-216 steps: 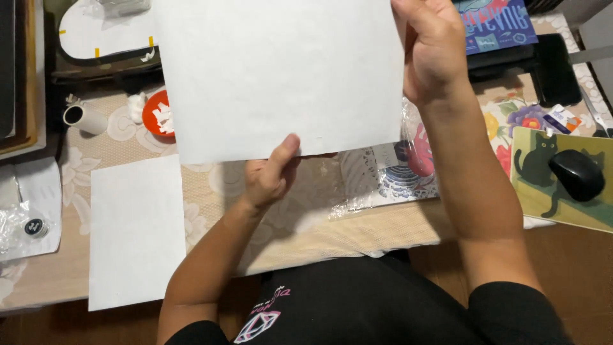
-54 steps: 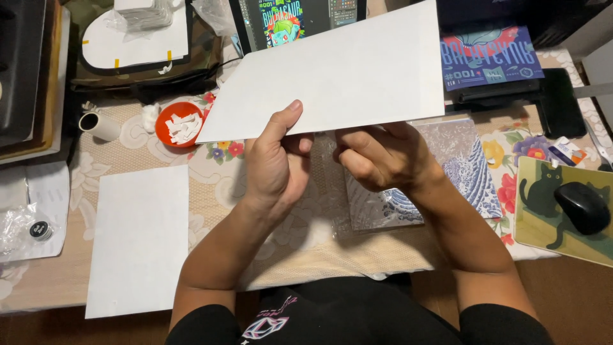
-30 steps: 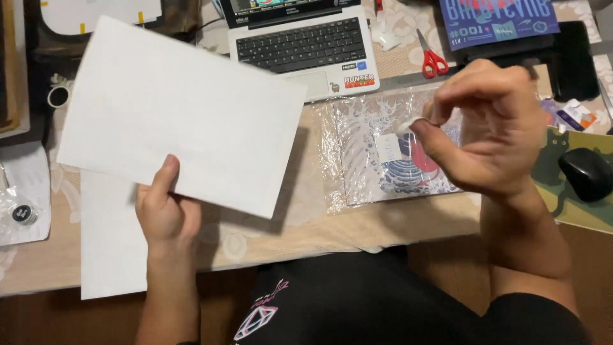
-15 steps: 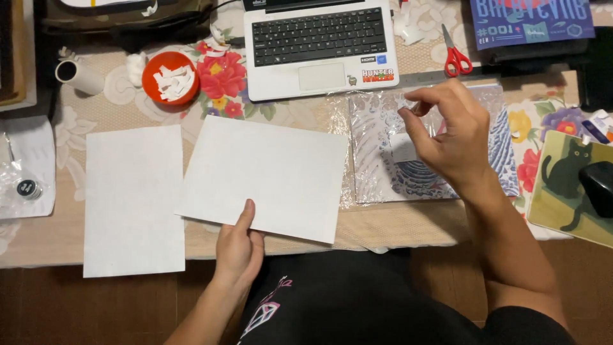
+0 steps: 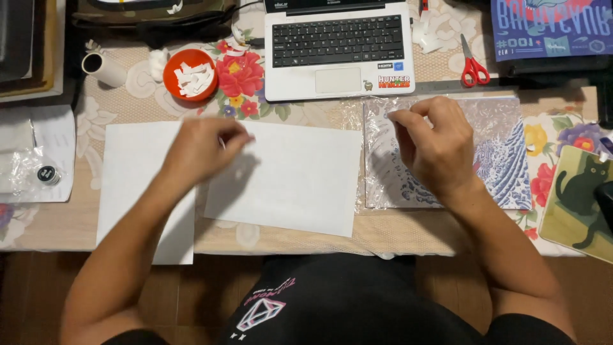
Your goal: The person prepares illustrated prints for packaging by peeling backing from adhesive strips and applying them to the back of the prints before sliding them into plastic sleeves.
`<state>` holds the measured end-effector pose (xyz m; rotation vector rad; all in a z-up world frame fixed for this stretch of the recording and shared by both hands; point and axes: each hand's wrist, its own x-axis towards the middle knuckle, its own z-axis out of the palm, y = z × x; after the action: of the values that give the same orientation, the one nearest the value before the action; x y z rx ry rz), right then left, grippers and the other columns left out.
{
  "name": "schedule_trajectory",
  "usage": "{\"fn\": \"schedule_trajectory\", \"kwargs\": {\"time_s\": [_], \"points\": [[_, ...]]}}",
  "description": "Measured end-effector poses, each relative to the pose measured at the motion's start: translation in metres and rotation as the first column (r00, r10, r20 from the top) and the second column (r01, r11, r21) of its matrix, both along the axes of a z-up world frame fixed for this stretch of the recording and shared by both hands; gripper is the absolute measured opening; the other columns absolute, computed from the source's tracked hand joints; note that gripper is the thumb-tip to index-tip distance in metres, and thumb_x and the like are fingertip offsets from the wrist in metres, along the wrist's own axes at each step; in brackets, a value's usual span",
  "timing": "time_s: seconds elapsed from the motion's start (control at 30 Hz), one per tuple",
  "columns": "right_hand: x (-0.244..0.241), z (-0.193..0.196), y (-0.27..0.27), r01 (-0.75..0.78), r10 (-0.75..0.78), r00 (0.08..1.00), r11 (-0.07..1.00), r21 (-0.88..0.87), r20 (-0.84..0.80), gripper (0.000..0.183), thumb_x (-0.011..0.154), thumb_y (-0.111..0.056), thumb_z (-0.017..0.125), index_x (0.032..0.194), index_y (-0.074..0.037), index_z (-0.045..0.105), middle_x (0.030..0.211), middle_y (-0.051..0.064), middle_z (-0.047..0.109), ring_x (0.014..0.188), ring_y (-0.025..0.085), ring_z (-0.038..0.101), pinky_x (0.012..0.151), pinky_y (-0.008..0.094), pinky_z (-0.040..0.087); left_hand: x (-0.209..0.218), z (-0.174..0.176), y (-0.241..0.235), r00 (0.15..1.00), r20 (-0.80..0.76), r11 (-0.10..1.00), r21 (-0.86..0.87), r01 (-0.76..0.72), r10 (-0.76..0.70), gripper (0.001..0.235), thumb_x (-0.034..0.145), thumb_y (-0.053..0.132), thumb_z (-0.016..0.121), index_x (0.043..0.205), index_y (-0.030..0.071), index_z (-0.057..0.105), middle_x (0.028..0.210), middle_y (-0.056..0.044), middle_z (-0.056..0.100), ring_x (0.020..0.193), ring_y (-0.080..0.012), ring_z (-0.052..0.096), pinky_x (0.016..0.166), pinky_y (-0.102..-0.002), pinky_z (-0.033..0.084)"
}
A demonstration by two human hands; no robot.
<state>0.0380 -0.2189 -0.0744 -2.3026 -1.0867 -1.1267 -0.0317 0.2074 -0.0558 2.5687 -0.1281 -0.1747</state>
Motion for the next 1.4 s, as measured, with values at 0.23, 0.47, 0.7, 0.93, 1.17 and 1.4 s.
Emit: {"fn": "schedule_trajectory", "kwargs": {"time_s": [0.23, 0.47, 0.7, 0.93, 1.17, 1.4], "points": [[-0.003, 0.011, 0.01, -0.172, 0.184, 0.969, 0.981, 0.088, -0.163, 0.002, 0.114, 0.0, 0.083, 0.115, -0.001, 0.081, 0.102, 0.016, 0.063, 0.089, 0.031, 0.061, 0.072, 0.042, 0.052, 0.193, -0.05, 0.065, 0.904, 0.416, 0.953, 0.225, -0.202, 0.094, 0.009, 0.101, 0.004, 0.083, 0.104, 0.003, 0.092, 0.092, -0.017, 0.085, 0.089, -0.0382, 0.079, 0.075, -0.052, 0.064], [-0.003, 0.003, 0.01, -0.149, 0.24, 0.917, 0.947, 0.285, -0.318, 0.019, 0.104, 0.01, 0.089, 0.114, -0.004, 0.083, 0.124, 0.02, 0.061, 0.114, 0.034, 0.064, 0.091, 0.04, 0.058, 0.237, -0.08, 0.07, 0.915, 0.13, 0.873, 0.274, -0.404, 0.383, 0.019, 0.105, 0.025, 0.091, 0.099, 0.007, 0.091, 0.094, -0.017, 0.083, 0.093, -0.0384, 0.078, 0.072, -0.049, 0.067], [-0.005, 0.004, 0.015, -0.192, 0.334, 0.88, 0.901, 0.389, -0.338, 0.015, 0.102, 0.014, 0.086, 0.11, 0.004, 0.079, 0.109, 0.021, 0.075, 0.103, 0.033, 0.073, 0.091, 0.042, 0.063, 0.241, -0.095, 0.072, 0.908, 0.194, 0.857, 0.305, -0.415, 0.371, 0.017, 0.094, 0.004, 0.079, 0.097, 0.013, 0.092, 0.088, -0.015, 0.083, 0.086, -0.041, 0.078, 0.066, -0.05, 0.066], [-0.006, 0.005, 0.017, -0.157, 0.377, 0.822, 0.87, 0.467, -0.426, 0.008, 0.108, 0.003, 0.084, 0.11, 0.001, 0.076, 0.104, 0.017, 0.075, 0.094, 0.027, 0.071, 0.083, 0.036, 0.061, 0.208, -0.055, 0.059, 0.907, 0.346, 0.932, 0.178, -0.314, 0.24, 0.006, 0.097, 0.008, 0.083, 0.093, 0.009, 0.087, 0.087, -0.01, 0.082, 0.082, -0.0314, 0.077, 0.069, -0.046, 0.064], [0.003, 0.026, 0.028, 0.048, 0.687, 0.399, 0.646, 0.762, -0.607, 0.035, 0.106, 0.0, 0.082, 0.134, -0.007, 0.063, 0.116, 0.007, 0.069, 0.107, 0.014, 0.07, 0.096, 0.023, 0.062, 0.119, 0.038, -0.051, 0.358, 0.896, 0.936, 0.147, 0.32, -0.263, 0.005, 0.112, -0.002, 0.087, 0.115, -0.001, 0.083, 0.101, -0.016, 0.074, 0.087, -0.0326, 0.065, 0.082, -0.048, 0.05], [0.017, 0.076, 0.035, -0.175, 0.716, 0.358, 0.682, 0.71, -0.6, 0.034, 0.107, -0.017, 0.084, 0.138, -0.013, 0.072, 0.131, 0.005, 0.048, 0.122, 0.016, 0.058, 0.114, 0.033, 0.059, 0.058, 0.083, -0.117, 0.092, 0.938, 0.883, 0.278, 0.379, -0.335, 0.011, 0.117, 0.003, 0.073, 0.124, 0.003, 0.083, 0.108, -0.013, 0.077, 0.087, -0.0297, 0.063, 0.079, -0.045, 0.051]]}}
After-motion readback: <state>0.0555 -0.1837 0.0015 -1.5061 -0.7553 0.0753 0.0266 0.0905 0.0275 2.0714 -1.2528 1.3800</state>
